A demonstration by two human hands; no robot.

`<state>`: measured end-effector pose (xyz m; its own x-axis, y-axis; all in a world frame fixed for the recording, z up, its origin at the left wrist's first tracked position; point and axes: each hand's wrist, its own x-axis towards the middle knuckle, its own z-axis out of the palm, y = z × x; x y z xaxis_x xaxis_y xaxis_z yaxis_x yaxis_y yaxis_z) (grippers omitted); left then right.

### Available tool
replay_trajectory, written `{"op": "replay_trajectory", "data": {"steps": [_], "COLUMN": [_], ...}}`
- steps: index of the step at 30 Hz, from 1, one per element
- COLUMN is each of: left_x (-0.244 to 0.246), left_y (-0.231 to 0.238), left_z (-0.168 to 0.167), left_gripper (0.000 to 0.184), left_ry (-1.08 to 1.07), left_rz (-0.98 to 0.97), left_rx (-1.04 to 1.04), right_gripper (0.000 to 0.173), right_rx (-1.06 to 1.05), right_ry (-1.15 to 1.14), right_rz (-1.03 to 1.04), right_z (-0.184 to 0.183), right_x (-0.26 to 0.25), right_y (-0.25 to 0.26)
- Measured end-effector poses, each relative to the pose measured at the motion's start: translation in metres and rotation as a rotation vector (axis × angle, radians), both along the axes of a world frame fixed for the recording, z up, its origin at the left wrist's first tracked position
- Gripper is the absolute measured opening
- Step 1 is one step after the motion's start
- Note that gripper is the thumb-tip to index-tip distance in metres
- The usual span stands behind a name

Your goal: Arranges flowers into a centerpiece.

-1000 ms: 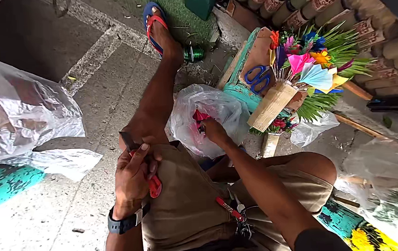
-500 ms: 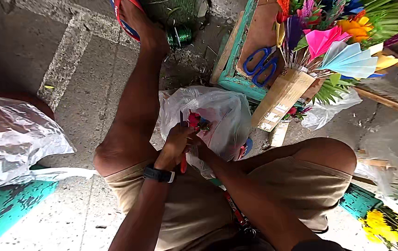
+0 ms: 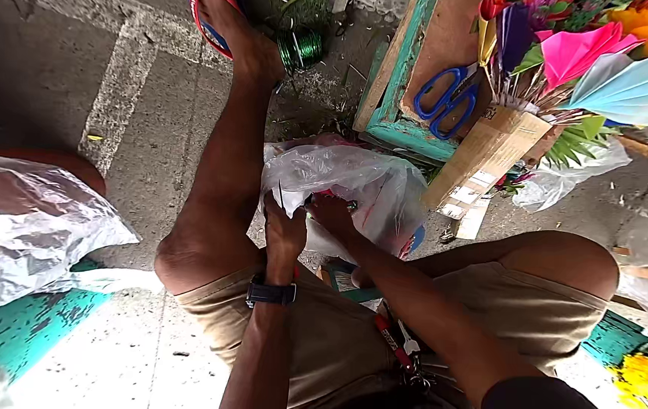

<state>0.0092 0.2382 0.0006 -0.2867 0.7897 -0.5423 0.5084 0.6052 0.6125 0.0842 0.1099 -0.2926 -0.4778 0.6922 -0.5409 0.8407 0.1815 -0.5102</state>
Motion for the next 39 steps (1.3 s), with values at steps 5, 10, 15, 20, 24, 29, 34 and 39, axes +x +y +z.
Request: {"op": "replay_trajectory", "data": {"steps": [5,10,15,20,24,29,34,39], "left_x": [-0.018,-0.042,-0.056,-0.058,-0.058,-0.052,-0.017,0.006], "left_y": [-0.053,-0.107,-0.125,-0.135,-0.161,-0.207,-0.232,-0.242], "left_z": [-0.065,-0.159,-0.180,-0.137,-0.093,-0.070,-0.041,-0.018], "left_gripper": [0.061,0.074,0.072,0.045,0.033,0.030,0.015,0.007], "left_ry": [-0.045,-0.164,-0.236,-0.515,-0.676,-0.678,-0.809,-0.688], "left_rz": [0.213,0.340,0.360,0.431,0.400,0.142,-0.055,-0.023], "left_rx": [-0.550,-0.306,-0.224,-0.004,0.294,0.394,0.501,0.598], "right_gripper": [0.029,0.034,0.033,0.030,0.022,0.016,0.016,0.009], "right_rx": [-0.002,-0.057,-0.040,0.131,-0.080,-0.314,-0.436,-0.372], "right_ry": [-0.061,-0.094,-0.121,0.035,0.479,1.017,1.199,1.260], "right_rz": [-0.046,0.017,0.101,-0.165,-0.532,-0.781,-0.812,-0.895], "right_z": [-0.021,-0.012,0.018,0.115,0.187,0.240,0.269,0.284], "right_x": [-0.010,0.008,0.015,0.056,0.082,0.092,0.099,0.109], "right_y": [0.005,0.008,0.021,0.031,0.023,-0.005,-0.040,-0.061]}}
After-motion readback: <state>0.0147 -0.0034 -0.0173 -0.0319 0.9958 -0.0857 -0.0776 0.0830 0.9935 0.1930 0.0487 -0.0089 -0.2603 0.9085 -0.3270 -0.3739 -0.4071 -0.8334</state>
